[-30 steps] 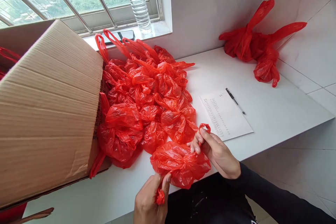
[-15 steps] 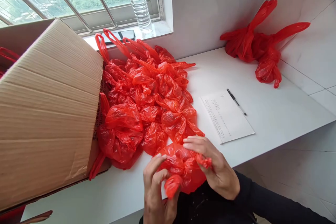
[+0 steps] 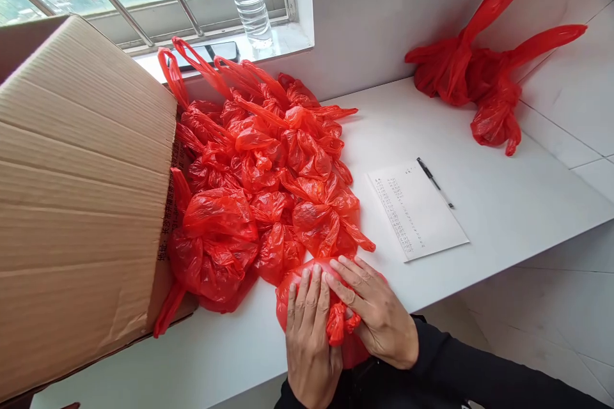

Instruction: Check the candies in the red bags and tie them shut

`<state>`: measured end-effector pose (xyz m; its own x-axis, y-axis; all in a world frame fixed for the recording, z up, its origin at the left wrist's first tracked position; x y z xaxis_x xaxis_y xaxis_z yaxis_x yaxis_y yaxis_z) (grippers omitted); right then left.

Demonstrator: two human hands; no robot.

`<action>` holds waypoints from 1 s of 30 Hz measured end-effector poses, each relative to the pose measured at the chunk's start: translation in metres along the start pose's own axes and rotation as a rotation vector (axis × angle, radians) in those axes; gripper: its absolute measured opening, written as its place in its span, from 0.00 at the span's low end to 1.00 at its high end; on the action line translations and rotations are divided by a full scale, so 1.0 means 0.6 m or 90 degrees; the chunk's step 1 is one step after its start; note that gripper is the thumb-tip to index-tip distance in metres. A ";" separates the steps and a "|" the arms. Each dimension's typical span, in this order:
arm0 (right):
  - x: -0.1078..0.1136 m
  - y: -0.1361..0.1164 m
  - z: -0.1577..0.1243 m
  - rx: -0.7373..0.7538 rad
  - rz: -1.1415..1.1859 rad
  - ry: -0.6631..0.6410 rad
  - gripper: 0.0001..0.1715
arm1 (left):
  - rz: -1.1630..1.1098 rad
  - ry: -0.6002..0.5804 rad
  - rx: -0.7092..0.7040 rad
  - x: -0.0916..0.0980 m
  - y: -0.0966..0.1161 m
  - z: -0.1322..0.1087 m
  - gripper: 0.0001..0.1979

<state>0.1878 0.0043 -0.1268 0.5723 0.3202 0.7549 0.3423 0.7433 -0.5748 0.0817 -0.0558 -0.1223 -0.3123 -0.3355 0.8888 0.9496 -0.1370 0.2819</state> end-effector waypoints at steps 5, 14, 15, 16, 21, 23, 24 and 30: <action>-0.005 0.004 0.000 0.002 -0.007 -0.007 0.35 | 0.009 -0.005 0.004 -0.010 -0.004 0.000 0.28; -0.005 0.007 0.007 -0.006 -0.007 -0.003 0.35 | 0.000 -0.017 0.003 -0.020 -0.008 -0.002 0.29; -0.005 0.007 0.007 -0.007 -0.006 -0.002 0.35 | -0.002 -0.019 0.003 -0.021 -0.009 -0.002 0.29; -0.005 0.008 0.006 -0.008 -0.004 -0.001 0.35 | -0.004 -0.021 0.004 -0.022 -0.009 -0.003 0.29; -0.010 0.013 0.003 -0.016 0.002 0.000 0.34 | -0.010 -0.021 0.010 -0.026 -0.011 -0.003 0.29; -0.013 0.014 0.002 -0.015 -0.002 -0.006 0.35 | -0.013 -0.019 0.012 -0.026 -0.010 -0.003 0.29; -0.014 0.014 0.002 -0.015 -0.003 -0.009 0.35 | -0.015 -0.019 0.011 -0.027 -0.010 -0.003 0.29; -0.015 0.017 0.004 -0.017 0.000 -0.017 0.36 | -0.018 -0.026 0.011 -0.032 -0.013 -0.002 0.29</action>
<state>0.1844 0.0102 -0.1389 0.5528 0.3355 0.7628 0.3620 0.7278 -0.5825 0.0801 -0.0492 -0.1419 -0.3377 -0.2933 0.8944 0.9409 -0.1293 0.3129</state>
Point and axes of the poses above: each hand's wrist, its own z-axis towards the middle knuckle, its own x-axis out of the back of the hand, y = z × x, the point moved 7 cm from there along z, towards the middle knuckle, and after that the axes turned 3 degrees about z, right-handed, at the moved point
